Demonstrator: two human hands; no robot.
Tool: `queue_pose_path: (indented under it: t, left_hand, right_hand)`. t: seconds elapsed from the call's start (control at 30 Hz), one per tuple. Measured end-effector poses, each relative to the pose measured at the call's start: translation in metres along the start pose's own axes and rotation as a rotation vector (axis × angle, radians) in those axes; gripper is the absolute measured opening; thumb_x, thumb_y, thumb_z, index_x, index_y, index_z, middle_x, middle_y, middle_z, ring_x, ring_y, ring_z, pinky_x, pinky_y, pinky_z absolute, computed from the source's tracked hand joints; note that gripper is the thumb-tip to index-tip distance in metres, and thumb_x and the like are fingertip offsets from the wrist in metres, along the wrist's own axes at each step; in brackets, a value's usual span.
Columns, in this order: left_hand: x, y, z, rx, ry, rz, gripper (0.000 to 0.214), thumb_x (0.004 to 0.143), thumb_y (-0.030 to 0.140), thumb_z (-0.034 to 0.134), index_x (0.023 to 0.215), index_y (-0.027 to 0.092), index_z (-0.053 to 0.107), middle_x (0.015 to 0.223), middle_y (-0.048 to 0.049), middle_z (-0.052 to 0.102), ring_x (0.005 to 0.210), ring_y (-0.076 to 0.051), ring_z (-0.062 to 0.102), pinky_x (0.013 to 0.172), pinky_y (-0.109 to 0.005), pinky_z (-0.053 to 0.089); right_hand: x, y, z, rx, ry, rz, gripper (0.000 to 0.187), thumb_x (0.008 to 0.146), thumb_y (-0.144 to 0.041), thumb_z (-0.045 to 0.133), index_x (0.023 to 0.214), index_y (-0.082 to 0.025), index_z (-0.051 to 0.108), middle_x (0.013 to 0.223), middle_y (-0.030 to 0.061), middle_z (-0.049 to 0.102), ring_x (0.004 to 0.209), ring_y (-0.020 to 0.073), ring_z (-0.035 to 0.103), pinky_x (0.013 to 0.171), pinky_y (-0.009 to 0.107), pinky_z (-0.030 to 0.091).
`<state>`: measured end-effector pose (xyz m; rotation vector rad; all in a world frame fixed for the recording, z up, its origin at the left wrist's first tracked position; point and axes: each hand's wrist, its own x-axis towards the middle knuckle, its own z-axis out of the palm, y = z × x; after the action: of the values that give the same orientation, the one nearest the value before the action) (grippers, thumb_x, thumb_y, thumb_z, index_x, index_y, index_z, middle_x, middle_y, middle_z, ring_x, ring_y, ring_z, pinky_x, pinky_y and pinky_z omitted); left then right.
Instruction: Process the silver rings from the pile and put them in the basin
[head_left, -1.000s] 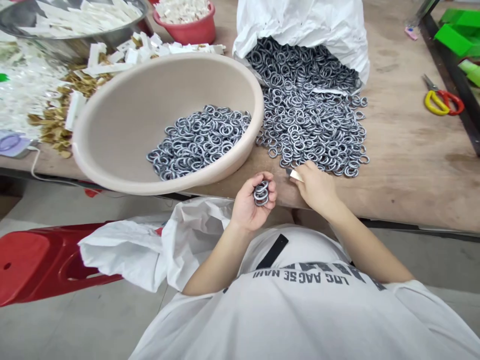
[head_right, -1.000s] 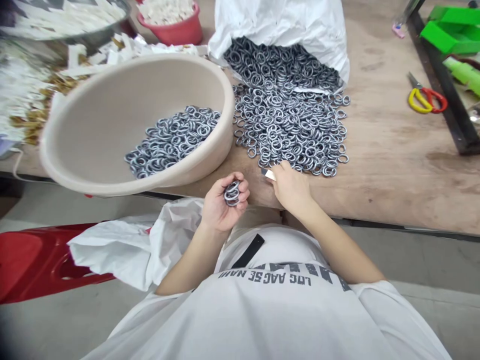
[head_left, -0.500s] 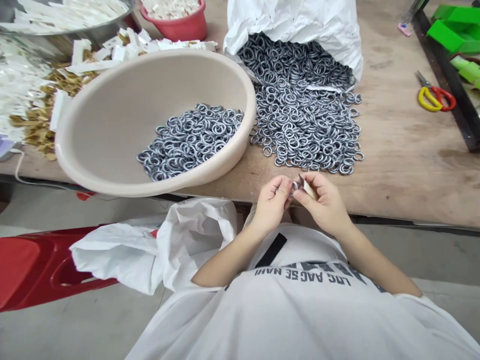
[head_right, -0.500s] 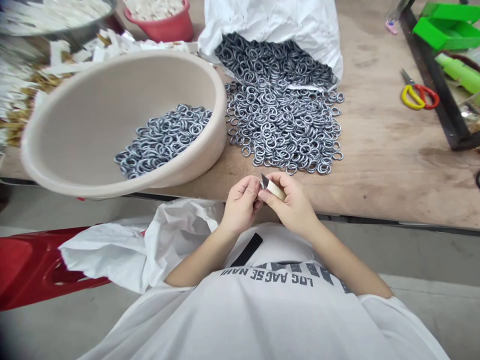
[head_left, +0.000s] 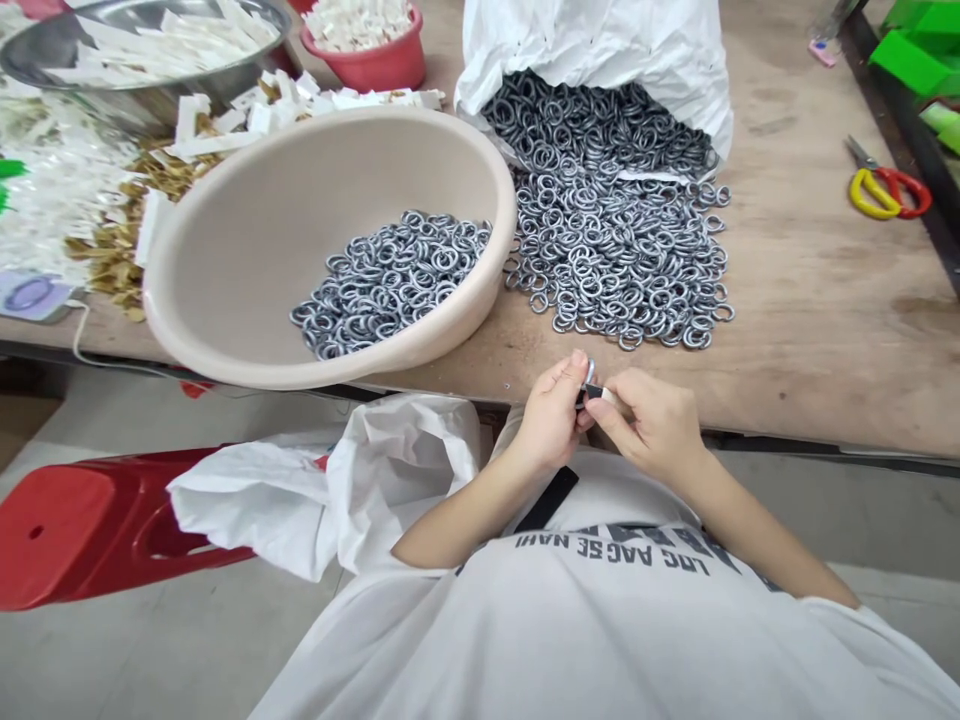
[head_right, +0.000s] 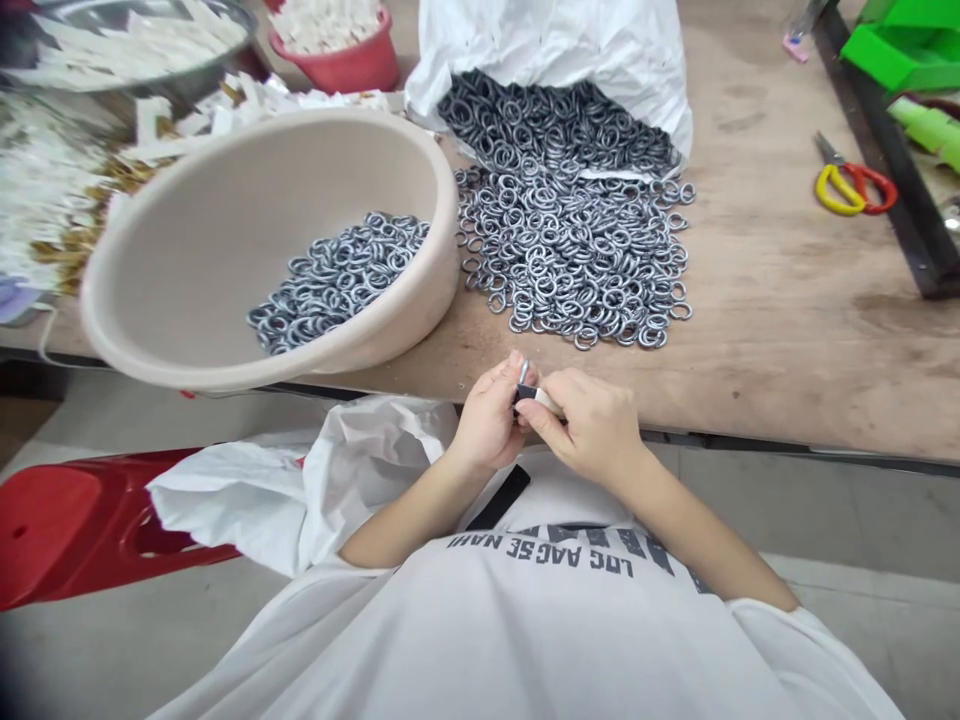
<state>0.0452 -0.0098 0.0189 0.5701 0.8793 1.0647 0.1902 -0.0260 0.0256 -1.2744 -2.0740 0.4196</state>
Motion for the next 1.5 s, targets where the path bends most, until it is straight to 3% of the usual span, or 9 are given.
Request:
queue_pose_path:
  t: [0.33,0.53,0.7,0.83,1.0,1.1,1.2,1.33,1.5]
  left_hand:
    - [0.0,-0.001,0.001,-0.016,0.001,-0.014,0.056,0.075,0.067,0.074,0.074,0.018,0.045,0.054,0.0095,0.038,0.039,-0.002,0.03,0.037,-0.015,0.021]
    - [-0.011,0.001,-0.005,0.051,-0.168,-0.067,0.052,0.082,0.059,0.071,0.069,0.017,0.044,0.056,0.0068,0.042,0.042,-0.002,0.033,0.039,-0.015,0.022]
    - [-0.001,0.013,-0.019,0.022,-0.05,0.035,0.042,0.083,0.053,0.072,0.076,0.016,0.052,0.064,0.0038,0.055,0.043,-0.004,0.045,0.04,-0.016,0.034]
    - [0.007,0.021,-0.027,-0.03,0.014,0.023,0.034,0.079,0.044,0.076,0.081,0.015,0.057,0.072,-0.0009,0.067,0.047,-0.006,0.055,0.041,-0.017,0.041]
    - [0.009,0.025,-0.029,-0.115,-0.004,-0.07,0.032,0.075,0.035,0.073,0.099,0.02,0.057,0.079,0.0002,0.07,0.052,-0.01,0.061,0.04,-0.016,0.044]
    - [0.009,0.022,-0.023,-0.092,-0.027,-0.061,0.032,0.078,0.041,0.073,0.094,0.019,0.057,0.078,0.0011,0.067,0.054,-0.01,0.062,0.038,-0.017,0.042]
    - [0.009,0.016,-0.014,-0.018,-0.055,0.001,0.037,0.076,0.044,0.079,0.08,0.019,0.052,0.066,0.0061,0.055,0.045,-0.006,0.05,0.037,-0.017,0.037]
    - [0.006,0.007,-0.008,0.094,-0.066,0.131,0.04,0.074,0.046,0.083,0.078,0.019,0.054,0.058,0.0086,0.048,0.04,-0.003,0.037,0.038,-0.017,0.029]
    - [0.004,0.0,-0.008,0.196,-0.096,0.3,0.038,0.076,0.045,0.083,0.1,0.018,0.071,0.066,0.0025,0.061,0.049,-0.006,0.05,0.044,-0.018,0.032]
  right_hand:
    - [-0.001,0.001,0.004,-0.091,-0.004,-0.047,0.035,0.1,-0.044,0.053,0.074,-0.021,0.057,0.069,0.0011,0.061,0.065,0.0144,0.051,0.062,0.03,0.03]
    - [0.015,0.042,-0.005,-0.016,0.156,0.338,0.039,0.104,-0.048,0.041,0.08,-0.022,0.057,0.066,-0.0005,0.055,0.062,0.0161,0.051,0.06,0.029,0.031]
    - [0.03,0.054,-0.003,-0.362,-0.017,0.282,0.03,0.094,-0.044,0.061,0.113,-0.021,0.066,0.105,0.0108,0.068,0.083,0.0248,0.061,0.063,0.032,0.033]
    - [0.035,0.054,0.003,-0.414,-0.064,0.293,0.024,0.093,-0.041,0.063,0.105,-0.021,0.071,0.103,0.0109,0.068,0.081,0.0249,0.061,0.064,0.032,0.035]
    - [0.034,0.065,-0.002,-0.099,0.055,0.321,0.017,0.09,-0.036,0.066,0.088,-0.02,0.07,0.083,0.0046,0.068,0.077,0.0209,0.059,0.067,0.031,0.037]
    - [0.031,0.058,-0.007,0.253,0.121,0.406,0.025,0.092,-0.039,0.063,0.077,-0.02,0.064,0.069,-0.0007,0.059,0.063,0.0147,0.051,0.059,0.028,0.035]
    - [0.026,0.039,-0.011,0.663,0.027,0.479,0.032,0.093,-0.049,0.061,0.078,-0.02,0.062,0.07,-0.0022,0.057,0.054,0.0104,0.046,0.05,0.026,0.033]
    - [0.022,0.018,-0.013,0.93,-0.115,0.508,0.03,0.086,-0.049,0.071,0.083,-0.02,0.065,0.07,-0.0027,0.059,0.05,0.0077,0.044,0.045,0.024,0.032]
    - [0.017,0.004,0.0,1.136,-0.024,0.57,0.033,0.079,-0.042,0.08,0.099,-0.023,0.062,0.07,-0.0056,0.058,0.053,0.0073,0.048,0.042,0.019,0.032]
